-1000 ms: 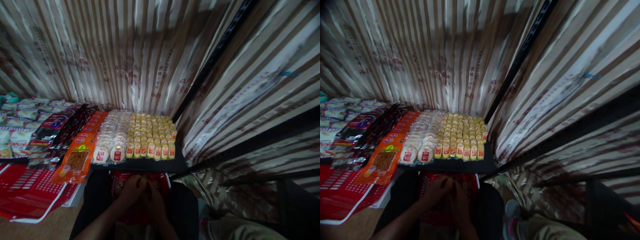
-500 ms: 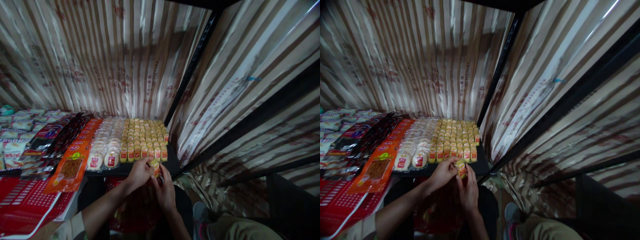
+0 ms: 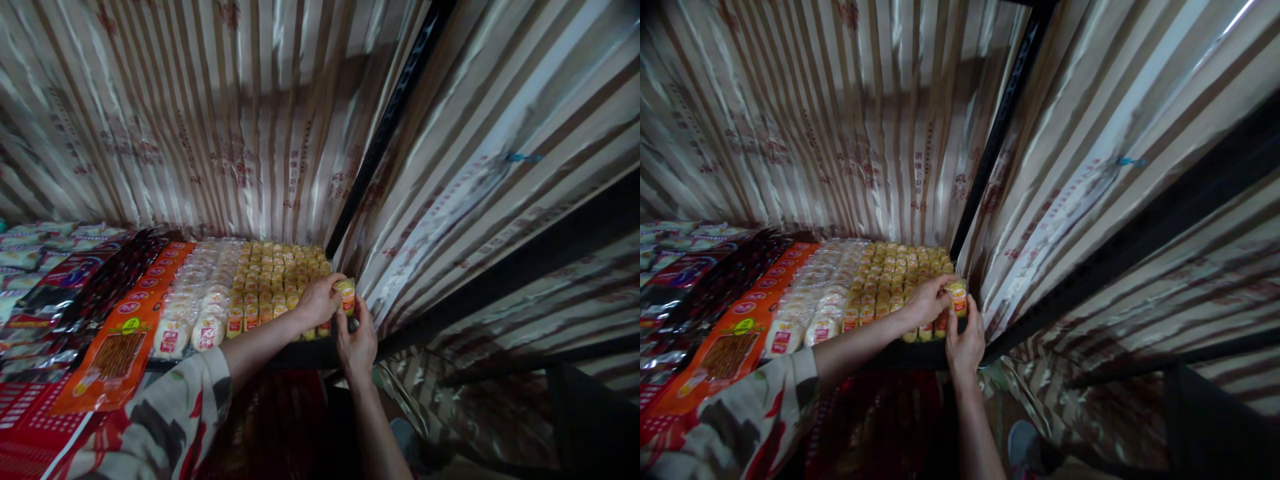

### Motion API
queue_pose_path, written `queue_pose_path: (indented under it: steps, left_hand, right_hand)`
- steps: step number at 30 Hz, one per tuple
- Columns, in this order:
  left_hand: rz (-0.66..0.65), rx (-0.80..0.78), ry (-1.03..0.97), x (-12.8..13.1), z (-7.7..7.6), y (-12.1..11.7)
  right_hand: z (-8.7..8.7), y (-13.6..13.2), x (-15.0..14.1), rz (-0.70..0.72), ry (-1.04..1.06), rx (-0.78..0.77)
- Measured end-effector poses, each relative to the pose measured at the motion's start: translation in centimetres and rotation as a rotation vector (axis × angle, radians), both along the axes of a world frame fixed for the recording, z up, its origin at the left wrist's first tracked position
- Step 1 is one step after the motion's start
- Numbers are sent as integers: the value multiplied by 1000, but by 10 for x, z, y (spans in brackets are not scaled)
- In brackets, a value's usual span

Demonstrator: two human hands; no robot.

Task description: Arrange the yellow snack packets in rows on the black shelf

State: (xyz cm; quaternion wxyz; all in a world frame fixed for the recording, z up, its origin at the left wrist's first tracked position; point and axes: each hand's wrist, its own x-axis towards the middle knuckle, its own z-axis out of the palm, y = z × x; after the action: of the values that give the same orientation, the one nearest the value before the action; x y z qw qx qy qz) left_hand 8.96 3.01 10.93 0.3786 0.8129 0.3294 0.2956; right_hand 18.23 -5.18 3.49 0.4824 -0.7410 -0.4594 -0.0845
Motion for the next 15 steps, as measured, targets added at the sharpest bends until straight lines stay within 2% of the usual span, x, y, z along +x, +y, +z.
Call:
queue_pose_path:
  steps: [3,6,12,15]
  left_hand:
    - [-17,7,44,21,4,18]
    - [-9,-19,138,36,1,31]
    - [-19,41,286,51,-27,46]
    - [-29,78,311,55,-39,51]
  right_hand:
    - [-4,18,18,-20,-13,17]
    - [-13,30,29,-12,-9,12]
    - [-38,40,38,28,18,-72]
    - [-50,43,41,-2,27,-112]
